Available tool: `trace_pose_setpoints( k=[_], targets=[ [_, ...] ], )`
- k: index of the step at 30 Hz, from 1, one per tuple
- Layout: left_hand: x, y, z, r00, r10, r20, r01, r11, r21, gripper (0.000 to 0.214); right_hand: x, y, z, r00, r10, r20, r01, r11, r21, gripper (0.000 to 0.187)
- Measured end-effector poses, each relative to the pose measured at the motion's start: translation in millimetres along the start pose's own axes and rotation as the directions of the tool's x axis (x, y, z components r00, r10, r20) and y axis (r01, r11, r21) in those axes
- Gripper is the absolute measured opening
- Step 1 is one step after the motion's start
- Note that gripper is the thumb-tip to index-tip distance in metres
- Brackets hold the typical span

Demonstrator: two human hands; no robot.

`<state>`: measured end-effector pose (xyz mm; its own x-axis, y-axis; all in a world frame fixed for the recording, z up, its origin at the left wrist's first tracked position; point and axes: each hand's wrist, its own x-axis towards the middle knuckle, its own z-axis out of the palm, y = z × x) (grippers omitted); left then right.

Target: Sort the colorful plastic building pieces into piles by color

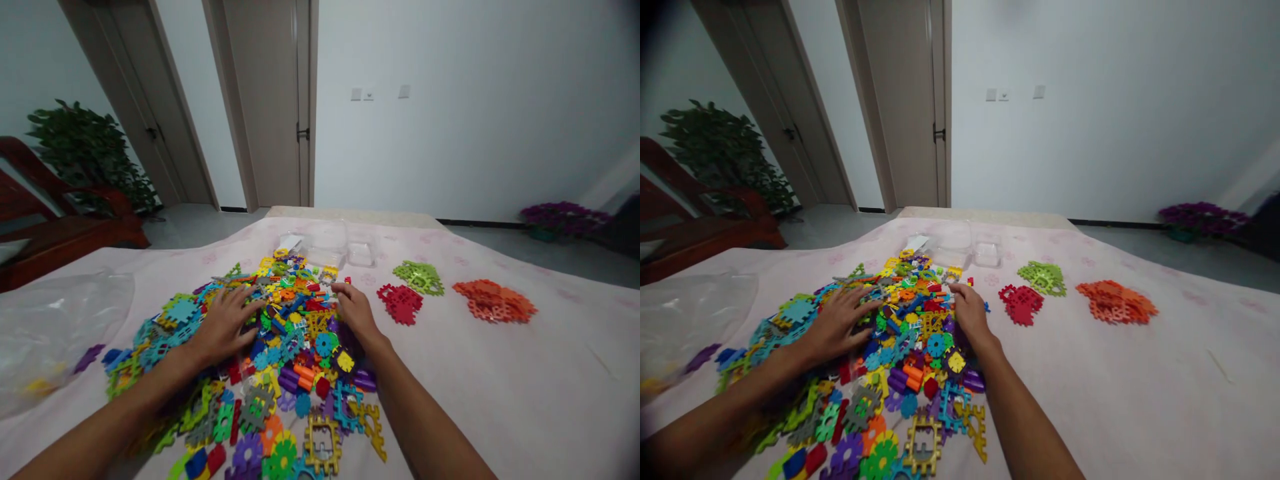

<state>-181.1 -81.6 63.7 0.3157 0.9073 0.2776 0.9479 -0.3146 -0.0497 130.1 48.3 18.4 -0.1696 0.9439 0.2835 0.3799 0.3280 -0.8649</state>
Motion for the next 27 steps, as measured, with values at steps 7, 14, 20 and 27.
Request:
trace_pose_setpoints(
  k=[7,14,20,27],
  targets=[
    [-32.1,148.6,-15.8,0.845,0.533,0.047,-0.516,0.834,-0.196,0.072,-11.9,28.7,-48.3,0.994,-0.104,0.031,0.109,0.939,-0.326,0.042],
    [-29.6,160.7,-1.7,0.854,0.517,0.060,-0.495,0.843,-0.209,0.034,-42.6,23.8,-18.7,0.978,-0.172,0.121,0.201,0.934,-0.297,0.037],
    [-8.7,104.8,2.0,0.927,0.375,0.015,-0.372,0.923,-0.097,0.016,-56.4,-3.5,5.0,0.979,-0.169,0.114,0.185,0.971,-0.151,0.036],
    [3.5,16.1,-16.4,0.993,0.121,0.012,-0.112,0.948,-0.298,0.035,-59.9,-30.3,2.3,0.950,-0.229,0.215,0.194,0.966,0.169,0.032]
  ],
)
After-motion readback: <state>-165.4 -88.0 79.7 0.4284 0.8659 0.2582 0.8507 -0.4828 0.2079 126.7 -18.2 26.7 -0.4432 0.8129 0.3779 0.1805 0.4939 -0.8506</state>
